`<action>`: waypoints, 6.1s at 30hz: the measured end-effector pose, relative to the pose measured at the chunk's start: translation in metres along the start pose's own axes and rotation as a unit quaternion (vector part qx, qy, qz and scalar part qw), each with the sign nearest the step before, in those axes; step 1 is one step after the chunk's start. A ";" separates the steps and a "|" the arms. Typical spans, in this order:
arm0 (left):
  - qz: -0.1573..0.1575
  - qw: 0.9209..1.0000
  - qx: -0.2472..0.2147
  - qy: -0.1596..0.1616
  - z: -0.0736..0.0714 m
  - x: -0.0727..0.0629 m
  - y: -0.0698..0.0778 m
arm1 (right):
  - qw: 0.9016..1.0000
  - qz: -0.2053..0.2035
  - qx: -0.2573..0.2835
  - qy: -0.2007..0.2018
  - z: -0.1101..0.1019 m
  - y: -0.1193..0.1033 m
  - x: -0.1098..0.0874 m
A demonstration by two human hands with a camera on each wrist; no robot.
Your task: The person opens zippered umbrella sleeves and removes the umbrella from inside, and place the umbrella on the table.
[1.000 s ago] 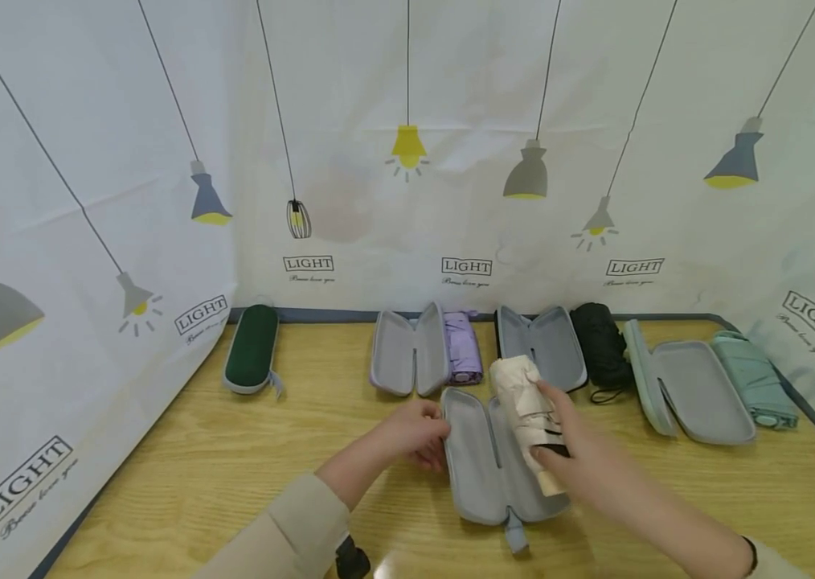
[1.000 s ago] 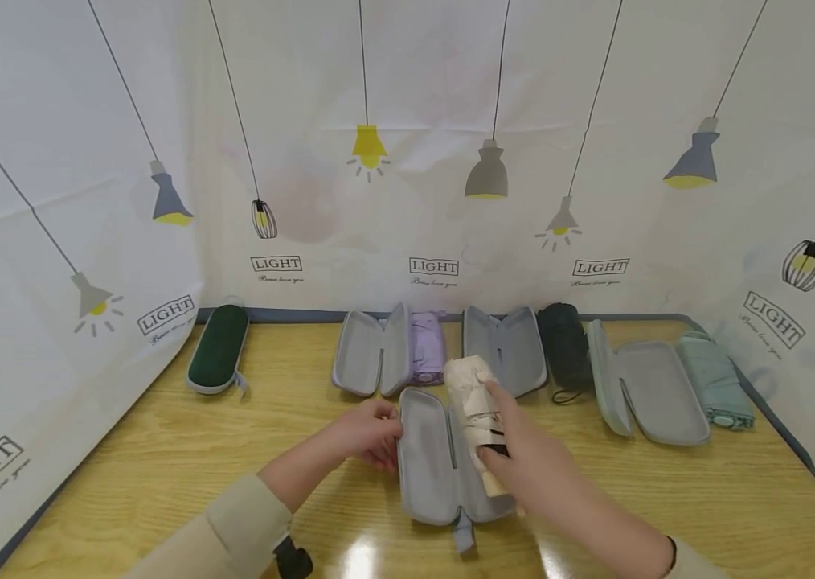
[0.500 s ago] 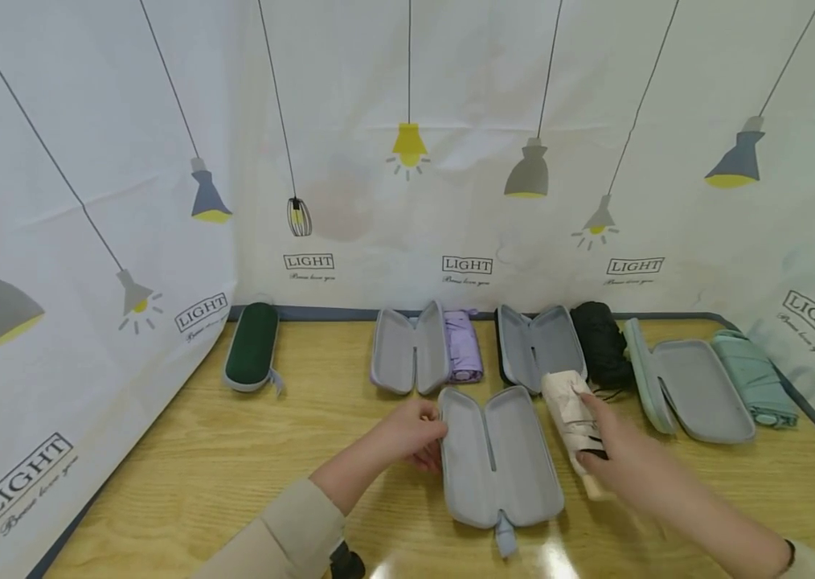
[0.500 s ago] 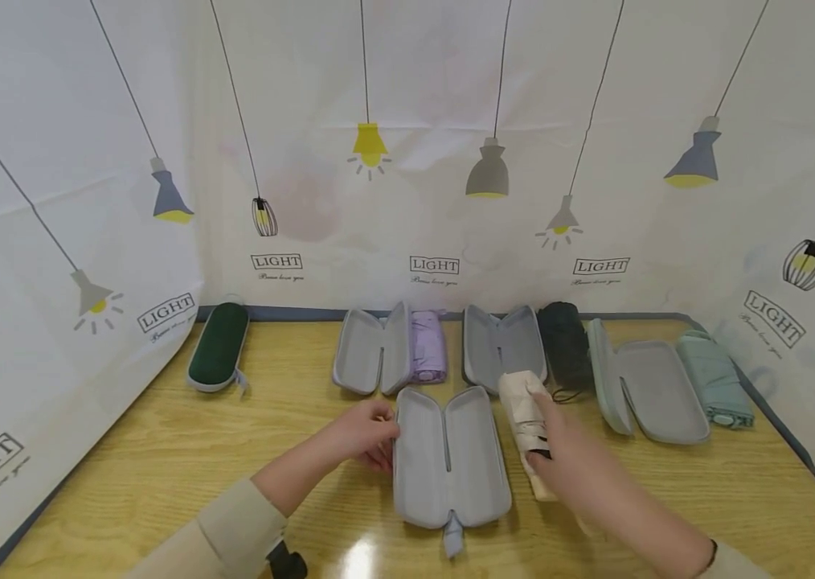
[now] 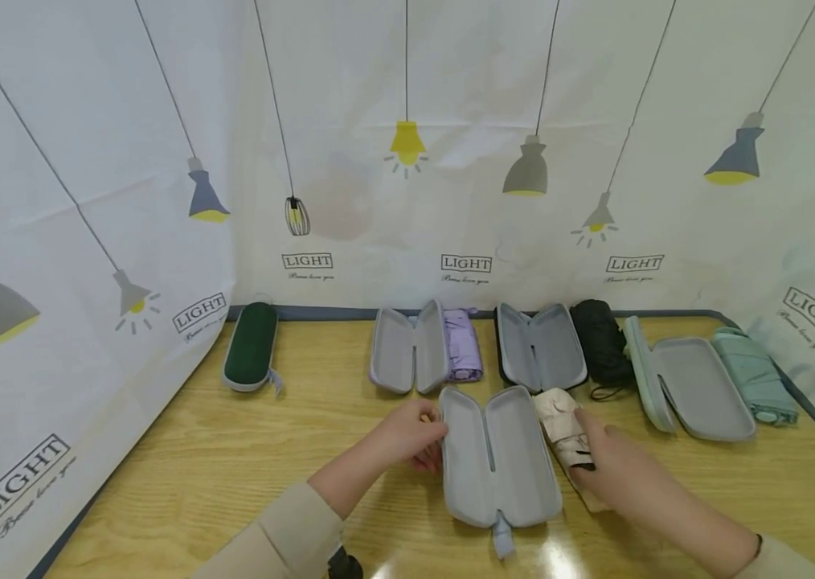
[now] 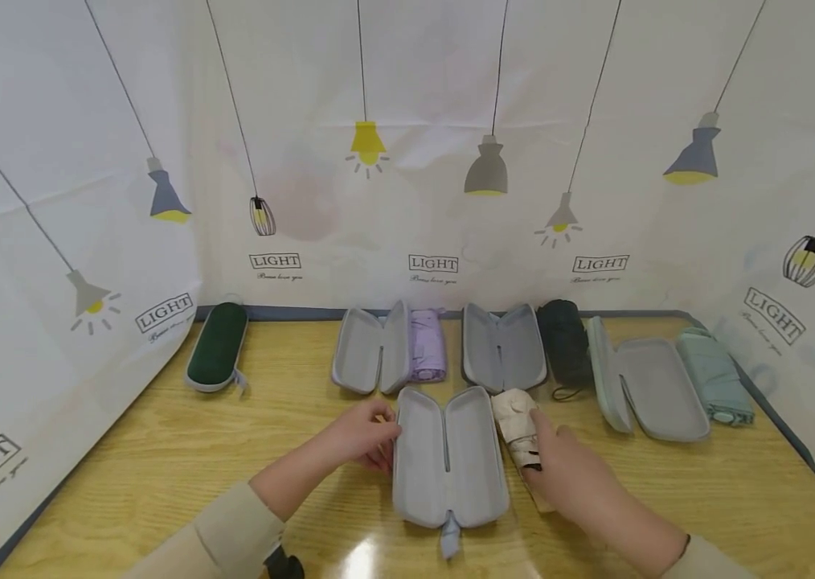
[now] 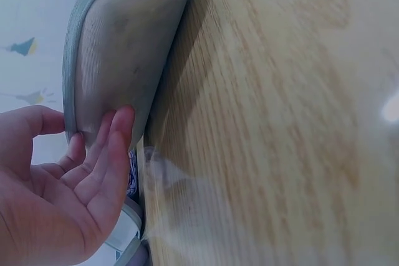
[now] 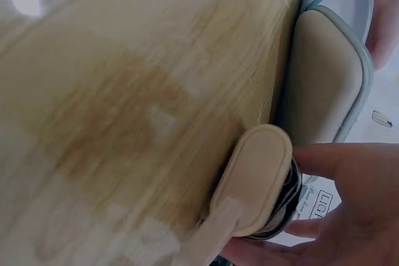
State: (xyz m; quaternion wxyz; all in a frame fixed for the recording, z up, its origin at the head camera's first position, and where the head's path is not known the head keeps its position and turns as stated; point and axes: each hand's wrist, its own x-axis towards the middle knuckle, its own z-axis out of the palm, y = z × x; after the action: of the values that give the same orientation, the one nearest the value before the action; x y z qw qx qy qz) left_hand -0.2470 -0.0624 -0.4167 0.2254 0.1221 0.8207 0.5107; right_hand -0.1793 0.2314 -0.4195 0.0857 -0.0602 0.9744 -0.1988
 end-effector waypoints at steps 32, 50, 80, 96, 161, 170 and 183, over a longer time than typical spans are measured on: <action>-0.009 0.999 -0.028 -0.036 0.010 -0.016 0.008 | 0.993 -0.069 -0.101 0.010 0.012 -0.016 0.004; -0.010 0.998 -0.003 -0.054 0.046 -0.002 0.009 | 0.994 -0.065 -0.089 -0.004 -0.002 0.030 -0.012; -0.013 0.999 0.030 -0.018 0.088 0.042 0.024 | 0.992 -0.056 -0.115 0.006 -0.027 0.078 0.003; 0.003 0.999 0.042 -0.017 0.085 0.031 0.032 | 0.994 -0.051 -0.098 -0.009 -0.033 0.083 0.006; -0.107 0.854 0.403 0.312 -0.186 -0.030 -0.075 | 0.982 -0.172 -0.014 0.076 0.013 -0.140 0.040; -0.166 0.857 0.408 0.269 -0.206 -0.015 -0.095 | 0.987 -0.151 -0.035 0.046 0.021 -0.156 0.042; -0.200 0.847 0.415 0.267 -0.218 -0.010 -0.080 | 0.986 -0.161 -0.012 0.029 0.031 -0.179 0.047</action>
State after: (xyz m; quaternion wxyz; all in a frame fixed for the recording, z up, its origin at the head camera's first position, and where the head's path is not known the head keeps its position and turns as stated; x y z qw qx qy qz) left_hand -0.3433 -0.2729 -0.4032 0.0228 -0.1034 0.9912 0.0794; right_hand -0.2047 0.0487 -0.3829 0.0235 -0.2120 0.9564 -0.1996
